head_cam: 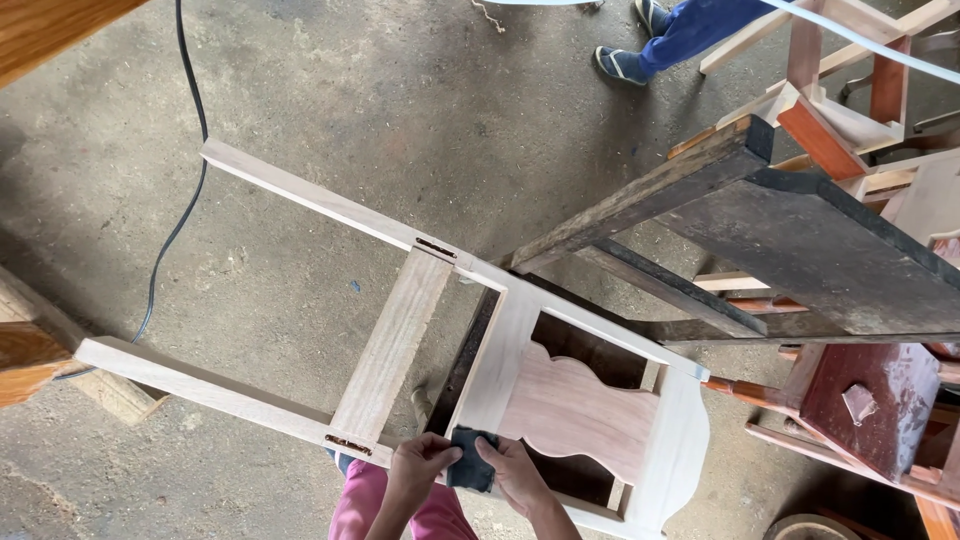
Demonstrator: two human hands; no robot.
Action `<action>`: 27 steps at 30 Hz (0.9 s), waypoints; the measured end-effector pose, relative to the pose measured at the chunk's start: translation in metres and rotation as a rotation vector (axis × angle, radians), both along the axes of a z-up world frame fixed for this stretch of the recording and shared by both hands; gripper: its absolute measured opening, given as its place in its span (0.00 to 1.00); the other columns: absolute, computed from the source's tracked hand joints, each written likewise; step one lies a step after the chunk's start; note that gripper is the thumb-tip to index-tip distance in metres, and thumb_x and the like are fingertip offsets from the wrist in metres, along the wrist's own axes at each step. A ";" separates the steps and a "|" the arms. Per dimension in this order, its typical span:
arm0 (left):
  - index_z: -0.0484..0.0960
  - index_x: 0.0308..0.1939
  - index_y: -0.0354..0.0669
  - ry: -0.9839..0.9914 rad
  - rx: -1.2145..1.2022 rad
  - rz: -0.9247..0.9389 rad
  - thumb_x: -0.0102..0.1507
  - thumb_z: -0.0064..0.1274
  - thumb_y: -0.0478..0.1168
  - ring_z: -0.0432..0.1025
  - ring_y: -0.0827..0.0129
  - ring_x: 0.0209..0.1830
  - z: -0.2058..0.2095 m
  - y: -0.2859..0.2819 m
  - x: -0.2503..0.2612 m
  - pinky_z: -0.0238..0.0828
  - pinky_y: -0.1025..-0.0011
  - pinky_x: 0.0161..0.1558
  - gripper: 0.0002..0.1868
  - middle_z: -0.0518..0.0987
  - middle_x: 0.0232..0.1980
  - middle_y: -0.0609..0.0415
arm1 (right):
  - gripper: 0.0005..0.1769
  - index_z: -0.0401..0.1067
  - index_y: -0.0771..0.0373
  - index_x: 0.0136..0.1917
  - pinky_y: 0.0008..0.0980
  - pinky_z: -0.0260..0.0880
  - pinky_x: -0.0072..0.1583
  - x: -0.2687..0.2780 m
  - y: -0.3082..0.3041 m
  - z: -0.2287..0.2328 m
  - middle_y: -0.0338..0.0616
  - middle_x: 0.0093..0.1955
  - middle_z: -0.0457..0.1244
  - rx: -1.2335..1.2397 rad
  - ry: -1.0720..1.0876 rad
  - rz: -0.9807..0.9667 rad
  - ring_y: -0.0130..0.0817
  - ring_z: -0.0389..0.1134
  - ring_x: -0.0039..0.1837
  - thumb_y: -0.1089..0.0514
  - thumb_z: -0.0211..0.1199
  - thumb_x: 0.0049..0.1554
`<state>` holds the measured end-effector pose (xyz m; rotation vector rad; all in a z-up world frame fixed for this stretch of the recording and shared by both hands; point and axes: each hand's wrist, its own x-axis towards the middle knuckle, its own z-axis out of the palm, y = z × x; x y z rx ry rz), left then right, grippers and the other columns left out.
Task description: The person sands a light-colored wooden chair frame using a sanding block. They work on the curved backrest, the legs, and the side rails, frequently repositioning the chair and adjusting their stance to reach different surfaces.
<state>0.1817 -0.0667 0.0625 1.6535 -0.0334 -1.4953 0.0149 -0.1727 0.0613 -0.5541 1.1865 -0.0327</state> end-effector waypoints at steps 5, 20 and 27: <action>0.88 0.43 0.50 -0.363 0.084 -0.014 0.62 0.61 0.45 0.83 0.78 0.31 -0.043 -0.009 0.026 0.84 0.88 0.32 0.08 0.90 0.38 0.58 | 0.25 0.69 0.78 0.63 0.35 0.77 0.35 -0.007 -0.014 -0.008 0.71 0.49 0.66 -0.040 0.083 -0.092 0.55 0.72 0.44 0.55 0.62 0.60; 0.74 0.65 0.53 -0.438 0.322 -0.206 0.53 0.51 0.73 0.75 0.54 0.63 -0.071 -0.044 0.133 0.71 0.52 0.59 0.44 0.82 0.62 0.52 | 0.12 0.75 0.65 0.38 0.30 0.53 0.38 -0.057 0.004 -0.080 0.35 0.31 0.56 -0.225 0.310 -0.076 0.28 0.55 0.33 0.57 0.69 0.61; 0.74 0.64 0.53 -0.389 0.497 -0.218 0.54 0.49 0.75 0.77 0.56 0.61 -0.083 -0.052 0.125 0.72 0.55 0.61 0.44 0.83 0.61 0.54 | 0.12 0.85 0.71 0.43 0.27 0.47 0.39 -0.076 -0.001 -0.132 0.37 0.29 0.55 -0.220 0.382 -0.114 0.27 0.52 0.32 0.57 0.76 0.55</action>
